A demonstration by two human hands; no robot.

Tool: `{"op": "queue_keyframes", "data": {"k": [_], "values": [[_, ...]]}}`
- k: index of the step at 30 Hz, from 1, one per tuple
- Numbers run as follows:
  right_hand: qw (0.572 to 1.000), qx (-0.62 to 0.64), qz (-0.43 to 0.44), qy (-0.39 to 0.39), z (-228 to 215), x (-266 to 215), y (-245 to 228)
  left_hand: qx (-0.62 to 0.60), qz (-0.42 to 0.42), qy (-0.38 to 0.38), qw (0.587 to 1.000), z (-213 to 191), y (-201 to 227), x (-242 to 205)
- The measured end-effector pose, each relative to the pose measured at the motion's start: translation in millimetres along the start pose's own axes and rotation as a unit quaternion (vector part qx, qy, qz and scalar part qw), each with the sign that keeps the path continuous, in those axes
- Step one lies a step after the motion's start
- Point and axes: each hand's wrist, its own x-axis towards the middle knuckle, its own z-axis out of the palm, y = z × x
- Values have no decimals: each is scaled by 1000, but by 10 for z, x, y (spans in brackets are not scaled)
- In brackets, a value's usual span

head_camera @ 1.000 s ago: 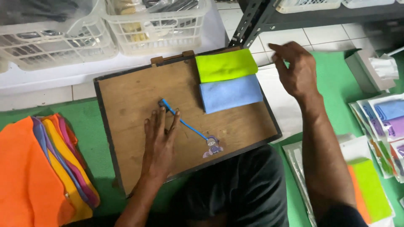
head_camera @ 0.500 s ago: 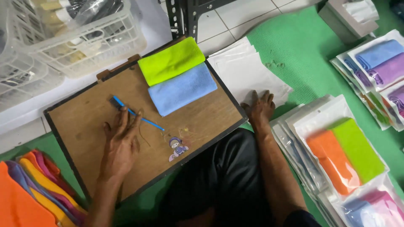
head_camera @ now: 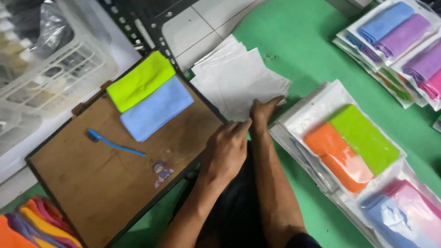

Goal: Folding microfiber cloths, brushing them for lint removal, and placing them into clear plastic packaging sleeves.

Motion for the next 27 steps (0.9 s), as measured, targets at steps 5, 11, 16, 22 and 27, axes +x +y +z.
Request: {"op": "queue_keyframes", "data": {"k": [5, 11, 16, 22, 27], "values": [[992, 101, 69, 35, -197, -355, -485, 0, -71, -182, 981, 1012, -225, 1063], [965, 196, 159, 73, -549, -952, -1109, 71, -181, -280, 940, 1836, -711, 1330], [932, 314, 151, 97, -486, -865, -875, 29, -94, -359, 928, 1839, -866, 1491], [914, 382, 68, 119, -550, -1040, -1217, -30, -16, -406, 913, 1501, -744, 1755], [938, 340, -20, 64, -648, -1056, -1424, -11, -72, -347, 935, 1607, -874, 1767]]}}
